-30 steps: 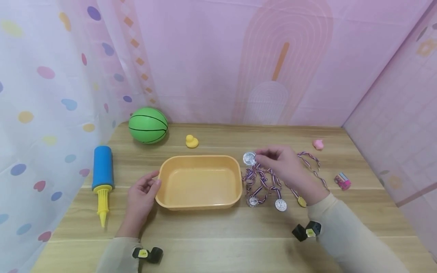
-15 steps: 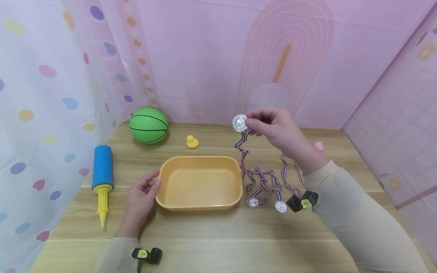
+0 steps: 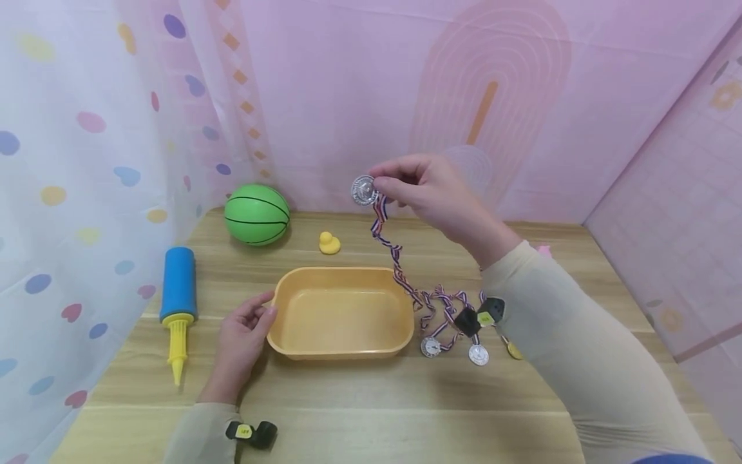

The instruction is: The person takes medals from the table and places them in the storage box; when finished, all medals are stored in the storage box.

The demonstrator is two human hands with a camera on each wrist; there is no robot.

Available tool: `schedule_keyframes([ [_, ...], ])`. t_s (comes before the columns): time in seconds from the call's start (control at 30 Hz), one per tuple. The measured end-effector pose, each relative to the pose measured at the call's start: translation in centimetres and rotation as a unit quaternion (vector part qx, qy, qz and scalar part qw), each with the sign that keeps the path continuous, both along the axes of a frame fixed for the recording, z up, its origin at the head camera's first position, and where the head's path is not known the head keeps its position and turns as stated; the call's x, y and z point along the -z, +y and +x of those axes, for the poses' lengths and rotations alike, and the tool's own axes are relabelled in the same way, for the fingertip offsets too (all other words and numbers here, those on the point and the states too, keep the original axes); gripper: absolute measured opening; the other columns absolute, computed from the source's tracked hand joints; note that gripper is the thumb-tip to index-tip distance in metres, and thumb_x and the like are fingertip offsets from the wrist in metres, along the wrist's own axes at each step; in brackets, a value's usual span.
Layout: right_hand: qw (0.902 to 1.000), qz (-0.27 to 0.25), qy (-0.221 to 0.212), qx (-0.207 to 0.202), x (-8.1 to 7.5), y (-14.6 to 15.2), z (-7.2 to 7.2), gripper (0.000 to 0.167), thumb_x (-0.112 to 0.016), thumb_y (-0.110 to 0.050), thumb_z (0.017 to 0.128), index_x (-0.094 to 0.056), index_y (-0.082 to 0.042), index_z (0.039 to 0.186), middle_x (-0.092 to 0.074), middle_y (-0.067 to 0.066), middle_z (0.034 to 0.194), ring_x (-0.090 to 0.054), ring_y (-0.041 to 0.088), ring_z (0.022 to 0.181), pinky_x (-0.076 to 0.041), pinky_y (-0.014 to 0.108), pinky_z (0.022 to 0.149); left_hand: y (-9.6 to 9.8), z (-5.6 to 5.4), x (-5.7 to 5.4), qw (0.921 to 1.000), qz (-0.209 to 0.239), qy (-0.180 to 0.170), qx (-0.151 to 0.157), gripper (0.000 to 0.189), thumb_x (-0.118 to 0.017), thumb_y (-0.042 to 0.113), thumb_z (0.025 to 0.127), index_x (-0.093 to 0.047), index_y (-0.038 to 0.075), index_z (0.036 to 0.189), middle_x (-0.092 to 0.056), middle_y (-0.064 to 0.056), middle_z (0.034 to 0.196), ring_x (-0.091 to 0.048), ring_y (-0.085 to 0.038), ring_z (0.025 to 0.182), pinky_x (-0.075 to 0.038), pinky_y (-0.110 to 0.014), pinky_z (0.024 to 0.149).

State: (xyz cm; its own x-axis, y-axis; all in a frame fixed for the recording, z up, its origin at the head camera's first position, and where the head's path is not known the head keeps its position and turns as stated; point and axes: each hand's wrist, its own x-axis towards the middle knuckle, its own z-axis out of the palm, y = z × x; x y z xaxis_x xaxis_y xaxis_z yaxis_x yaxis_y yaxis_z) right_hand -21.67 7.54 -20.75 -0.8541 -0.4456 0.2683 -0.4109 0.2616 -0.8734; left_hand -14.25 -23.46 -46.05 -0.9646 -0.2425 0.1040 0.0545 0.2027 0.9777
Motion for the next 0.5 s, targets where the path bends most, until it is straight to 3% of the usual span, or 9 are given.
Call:
schedule_keyframes([
  [0.3, 0.9971, -0.028, 0.004, -0.070, -1.1, -4.1, -0.9, 0.020, -0.068, -0.013, 0.091, -0.072, -0.006, 0.109, -0.069, 0.006, 0.094, -0.061, 0.021, 0.083, -0.051, 0.031, 0.071, 0.0, -0.1, 0.3, 1.0000, 0.003, -0.004, 0.004, 0.038, -0.064, 0.023, 0.094, -0.061, 0.003, 0.126, -0.057, -0.001, 0.084, -0.052, -0.009, 0.071, -0.046, -0.017, 0.058],
  [0.5, 0.9914, -0.072, -0.022, -0.107, 0.4, -6.7, -1.5, 0.018, -0.069, -0.007, 0.089, -0.071, -0.002, 0.105, -0.069, 0.011, 0.092, -0.063, 0.022, 0.082, -0.054, 0.033, 0.072, 0.0, -0.2, 0.2, 0.9999, -0.007, -0.010, -0.002, 0.039, -0.063, 0.024, 0.094, -0.060, 0.004, 0.127, -0.057, -0.001, 0.086, -0.052, -0.010, 0.073, -0.046, -0.017, 0.058],
])
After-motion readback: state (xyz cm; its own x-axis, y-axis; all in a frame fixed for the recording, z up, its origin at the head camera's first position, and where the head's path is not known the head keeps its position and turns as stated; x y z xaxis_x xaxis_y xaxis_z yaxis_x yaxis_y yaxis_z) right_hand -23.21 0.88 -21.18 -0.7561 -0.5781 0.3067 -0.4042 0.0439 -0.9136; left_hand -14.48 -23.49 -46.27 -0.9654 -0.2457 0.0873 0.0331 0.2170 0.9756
